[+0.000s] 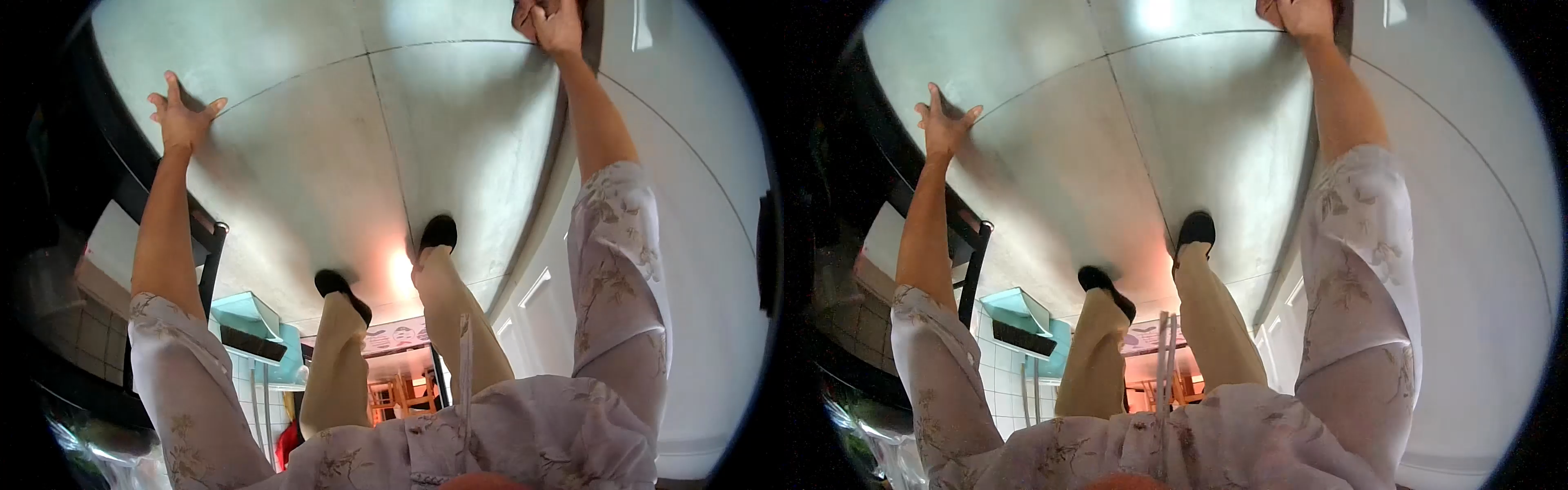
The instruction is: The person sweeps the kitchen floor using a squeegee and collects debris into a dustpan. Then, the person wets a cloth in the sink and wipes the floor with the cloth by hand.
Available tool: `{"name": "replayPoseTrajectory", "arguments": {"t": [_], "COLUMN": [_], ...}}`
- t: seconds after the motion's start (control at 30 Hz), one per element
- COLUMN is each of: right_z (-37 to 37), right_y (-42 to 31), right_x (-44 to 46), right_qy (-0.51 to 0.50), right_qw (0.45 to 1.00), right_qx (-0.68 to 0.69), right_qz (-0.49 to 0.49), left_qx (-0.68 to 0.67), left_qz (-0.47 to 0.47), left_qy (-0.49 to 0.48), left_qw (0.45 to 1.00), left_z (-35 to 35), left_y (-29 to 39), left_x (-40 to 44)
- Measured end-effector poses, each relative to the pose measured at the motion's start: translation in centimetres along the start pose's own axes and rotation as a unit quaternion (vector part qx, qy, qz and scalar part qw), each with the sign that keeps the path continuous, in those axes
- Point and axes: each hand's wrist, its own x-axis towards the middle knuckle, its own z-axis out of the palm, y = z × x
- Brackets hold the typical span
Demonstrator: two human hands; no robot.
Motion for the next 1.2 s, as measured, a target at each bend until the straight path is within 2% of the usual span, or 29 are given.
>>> {"name": "replayPoseTrajectory", "arguments": {"t": [0.07, 0.1, 0.13, 0.27, 0.3, 0.33, 0.4, 0.43, 0.5, 0.53, 0.57, 0.63, 0.67, 0.7, 0.8, 0.9, 1.0, 1.13, 1.2], "right_z": [0.6, 2.1, 1.9, 1.5, 2.2, 3.2, 3.3, 3.4, 3.7, 3.9, 4.1, 4.1, 4.4, 4.5, 4.4, 4.4, 4.0, 3.5, 2.5], "right_y": [1.2, 3.2, 3.5, 3.7, 3.8, 4.3, 2.8, 2.9, 3.0, 3.0, 3.0, 3.0, 3.3, 2.9, 2.8, 2.9, 3.1, 3.3, 3.9], "right_x": [-4.1, -6.3, -9.0, -21.8, -25.6, -28.9, -32.2, -32.8, -32.0, -31.7, -32.0, -32.1, -32.1, -32.2, -32.3, -32.3, -32.1, -31.4, -29.9], "right_qy": [-0.022, 0.061, 0.061, -0.017, -0.002, 0.028, 0.01, 0.013, 0.014, 0.013, 0.026, 0.024, 0.049, 0.038, 0.058, 0.067, 0.072, 0.035, 0.0], "right_qw": [0.999, 0.996, 0.996, 0.995, 0.99, 0.991, 0.982, 0.981, 0.981, 0.981, 0.982, 0.981, 0.985, 0.983, 0.985, 0.986, 0.987, 0.986, 0.998], "right_qx": [-0.034, 0.053, 0.036, 0.012, -0.03, -0.02, -0.042, -0.042, -0.052, -0.048, -0.055, -0.071, -0.049, -0.054, -0.066, -0.052, -0.056, -0.046, -0.05], "right_qz": [0.031, -0.048, -0.057, 0.102, 0.141, 0.126, 0.182, 0.189, 0.186, 0.19, 0.178, 0.18, 0.161, 0.173, 0.15, 0.144, 0.129, 0.159, 0.046], "left_qx": [0.004, 0.005, 0.006, 0.019, 0.032, 0.03, 0.048, 0.051, 0.006, -0.018, -0.075, -0.092, -0.032, 0.035, 0.045, 0.002, 0.019, 0.009, -0.006], "left_qz": [0.008, 0.002, -0.004, 0.007, 0.021, 0.024, 0.0, 0.007, 0.103, 0.166, 0.21, 0.229, 0.115, 0.085, 0.061, 0.09, 0.063, 0.073, 0.109], "left_qy": [0.007, 0.002, -0.001, 0.011, 0.018, 0.02, 0.004, 0.004, 0.167, 0.198, 0.174, 0.1, -0.016, -0.048, -0.048, -0.047, -0.064, -0.076, -0.052], "left_qw": [1.0, 1.0, 1.0, 1.0, 0.999, 0.999, 0.999, 0.999, 0.981, 0.966, 0.959, 0.964, 0.993, 0.995, 0.996, 0.995, 0.996, 0.994, 0.993], "left_z": [0.1, 0.0, -0.1, 0.5, 0.9, 0.8, 0.0, 0.5, 2.6, 4.7, 6.4, 11.5, 12.0, 13.0, 13.0, 12.7, 12.3, 12.6, 12.7], "left_y": [-0.1, 0.0, 0.0, -0.8, -1.4, -1.1, -0.1, -0.3, -1.9, -2.3, -0.8, -0.6, 1.1, 1.4, 2.1, 1.6, 2.2, 1.6, 1.4], "left_x": [0.0, 0.0, 0.1, 0.7, 1.2, 1.0, 0.6, 0.2, -0.5, -2.5, -7.0, -13.6, -16.7, -17.8, -18.0, -18.1, -18.2, -18.4, -18.3]}}
